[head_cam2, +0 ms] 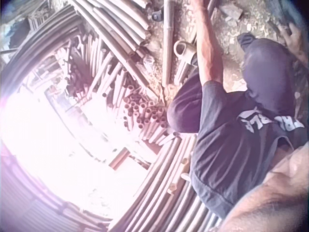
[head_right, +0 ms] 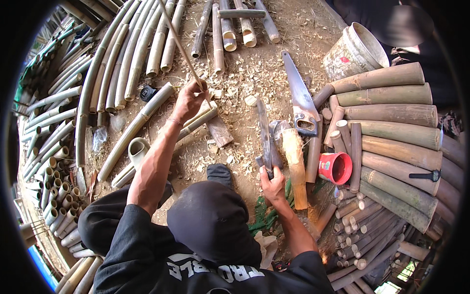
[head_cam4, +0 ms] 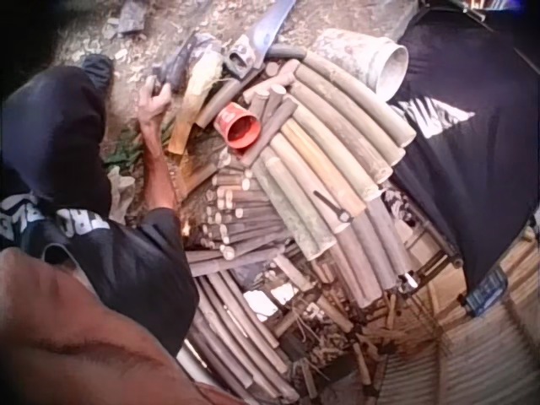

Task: The person sits on the ground and uses a machete to split long bamboo poles into smaller sections. They repeatedly strike the bamboo against a wooden block to drive the blade through the material, then separate the split pieces and place them aside.

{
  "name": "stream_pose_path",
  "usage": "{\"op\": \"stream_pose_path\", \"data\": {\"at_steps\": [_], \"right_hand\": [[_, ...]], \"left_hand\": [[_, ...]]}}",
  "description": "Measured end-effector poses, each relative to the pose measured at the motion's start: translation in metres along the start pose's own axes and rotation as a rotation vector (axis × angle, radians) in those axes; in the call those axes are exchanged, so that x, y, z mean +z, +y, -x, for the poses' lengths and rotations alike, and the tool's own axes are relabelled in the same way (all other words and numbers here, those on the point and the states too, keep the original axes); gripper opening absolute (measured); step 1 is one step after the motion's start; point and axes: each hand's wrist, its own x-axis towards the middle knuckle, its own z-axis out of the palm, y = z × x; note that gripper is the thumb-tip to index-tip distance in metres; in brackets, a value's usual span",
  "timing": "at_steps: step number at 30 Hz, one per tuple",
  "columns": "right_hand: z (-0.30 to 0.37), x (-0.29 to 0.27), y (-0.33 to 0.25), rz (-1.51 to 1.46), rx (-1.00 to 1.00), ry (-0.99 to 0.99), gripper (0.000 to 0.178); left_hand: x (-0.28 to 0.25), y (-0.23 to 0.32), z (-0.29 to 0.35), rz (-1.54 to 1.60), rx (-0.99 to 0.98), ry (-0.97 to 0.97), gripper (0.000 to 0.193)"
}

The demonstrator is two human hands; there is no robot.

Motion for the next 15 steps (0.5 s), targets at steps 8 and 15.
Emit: {"op": "stream_pose_path", "data": {"at_steps": [8, 15], "right_hand": [[0.005, -0.015, -0.017, -0.133, 0.079, -0.016, 0.021], [0.007, -0.046, -0.101, -0.022, -0.242, -0.027, 0.061]], "left_hand": [[0.019, -0.003, 0.005, 0.027, 0.071, 0.010, 0.011], [0.024, -0.008, 0.006, -0.030, 0.088, -0.040, 0.009]]}}
